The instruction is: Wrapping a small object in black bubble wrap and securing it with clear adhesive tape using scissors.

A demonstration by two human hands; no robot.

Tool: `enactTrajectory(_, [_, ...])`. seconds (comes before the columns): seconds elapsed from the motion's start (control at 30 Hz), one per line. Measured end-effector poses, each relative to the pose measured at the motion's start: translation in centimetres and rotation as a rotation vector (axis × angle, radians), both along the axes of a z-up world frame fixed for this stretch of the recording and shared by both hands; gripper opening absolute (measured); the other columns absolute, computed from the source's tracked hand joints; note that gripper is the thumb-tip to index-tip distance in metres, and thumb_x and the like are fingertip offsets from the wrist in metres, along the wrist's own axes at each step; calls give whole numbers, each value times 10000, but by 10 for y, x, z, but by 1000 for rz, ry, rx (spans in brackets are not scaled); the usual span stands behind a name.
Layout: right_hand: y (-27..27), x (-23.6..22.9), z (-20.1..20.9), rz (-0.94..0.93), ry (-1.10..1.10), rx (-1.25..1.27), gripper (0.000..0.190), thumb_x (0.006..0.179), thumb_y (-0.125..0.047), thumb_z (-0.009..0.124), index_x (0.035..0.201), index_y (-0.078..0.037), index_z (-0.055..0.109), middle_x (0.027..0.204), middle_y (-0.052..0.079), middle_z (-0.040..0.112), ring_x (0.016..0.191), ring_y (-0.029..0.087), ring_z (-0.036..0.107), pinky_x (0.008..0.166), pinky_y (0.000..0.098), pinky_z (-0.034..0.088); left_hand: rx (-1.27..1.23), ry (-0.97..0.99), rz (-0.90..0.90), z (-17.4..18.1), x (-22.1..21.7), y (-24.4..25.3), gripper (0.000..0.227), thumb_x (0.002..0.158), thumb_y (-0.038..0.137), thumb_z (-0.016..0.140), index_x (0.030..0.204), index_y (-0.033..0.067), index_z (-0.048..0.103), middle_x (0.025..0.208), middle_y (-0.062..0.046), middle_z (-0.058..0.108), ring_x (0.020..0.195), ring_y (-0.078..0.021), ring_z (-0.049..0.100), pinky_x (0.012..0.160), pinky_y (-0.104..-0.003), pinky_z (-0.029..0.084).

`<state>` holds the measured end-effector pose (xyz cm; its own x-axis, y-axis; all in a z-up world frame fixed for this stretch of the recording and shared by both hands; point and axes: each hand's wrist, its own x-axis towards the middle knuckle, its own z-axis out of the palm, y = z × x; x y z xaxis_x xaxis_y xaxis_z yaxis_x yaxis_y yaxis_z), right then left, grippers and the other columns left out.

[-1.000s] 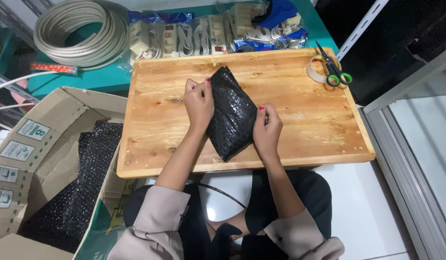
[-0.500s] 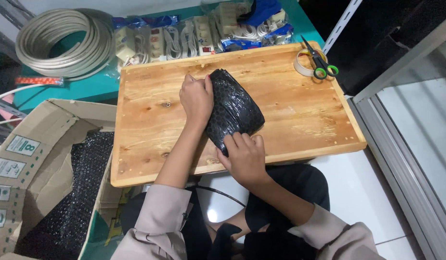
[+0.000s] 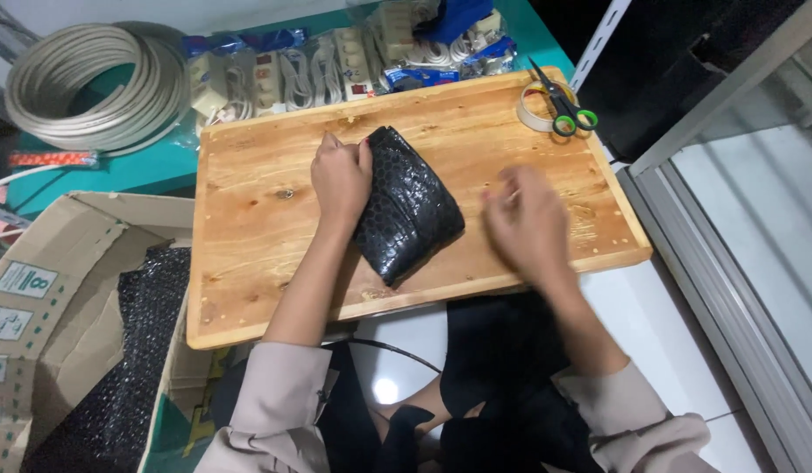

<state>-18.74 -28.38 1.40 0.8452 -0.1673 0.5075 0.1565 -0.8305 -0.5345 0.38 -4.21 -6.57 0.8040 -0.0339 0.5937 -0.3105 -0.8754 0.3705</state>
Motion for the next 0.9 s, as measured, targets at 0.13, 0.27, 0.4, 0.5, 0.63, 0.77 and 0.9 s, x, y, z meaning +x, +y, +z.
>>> enactTrajectory(0.13, [-43, 25, -6, -102, 438, 16, 623, 981, -429, 631, 1437, -23, 504, 1300, 300, 579, 1219, 545, 575, 1017, 632, 442, -10, 47, -85, 10, -7, -6, 376, 961, 323, 649, 675, 99, 746, 751, -80, 508, 730, -368, 666, 673, -417, 546])
enactTrajectory(0.27, [-47, 30, -20, -66, 425, 53, 415, 883, -361, 735, 1136, -38, 677, 1103, 196, 612, 1152, 473, 613, 978, 547, 478, 20, 105, -136, 21, -15, -13, 408, 965, 342, 648, 657, 88, 734, 746, -106, 510, 724, -386, 655, 670, -452, 538])
enactTrajectory(0.4, [-54, 42, -39, -81, 394, 68, 224, 842, -296, 742, 937, -96, 711, 949, 122, 626, 1042, 412, 647, 915, 510, 499, 8, 151, -163, 18, -15, -9, 464, 985, 382, 646, 639, 76, 690, 732, -96, 478, 713, -369, 644, 672, -442, 535])
enactTrajectory(0.5, [-60, 49, -51, -88, 405, 30, 157, 837, -283, 767, 878, -139, 719, 900, 80, 638, 999, 373, 664, 884, 485, 511, 9, 146, -170, 23, -17, -11, 476, 985, 391, 643, 640, 66, 681, 732, -117, 479, 710, -397, 637, 665, -472, 531])
enactTrajectory(0.63, [-67, 54, -62, -57, 388, 36, 125, 853, -255, 765, 854, -142, 712, 836, 76, 641, 921, 357, 672, 832, 474, 515, 10, 147, -159, 22, -16, -11, 496, 999, 404, 626, 629, 80, 683, 726, -97, 472, 704, -377, 639, 671, -457, 523])
enactTrajectory(0.77, [-60, 43, -50, -10, 381, 143, 107, 873, -203, 733, 854, -120, 668, 838, 71, 706, 884, 339, 697, 796, 448, 516, 26, 141, -168, 25, -19, -12, 495, 1002, 394, 628, 634, 68, 689, 727, -113, 472, 705, -391, 637, 667, -468, 522])
enactTrajectory(0.9, [-42, 23, -19, 106, 342, 259, 81, 908, -100, 675, 868, -81, 606, 913, 60, 793, 894, 292, 744, 789, 397, 522, 35, 142, -179, 28, -20, -11, 499, 1013, 394, 614, 644, 66, 691, 733, -107, 474, 709, -382, 638, 681, -460, 526])
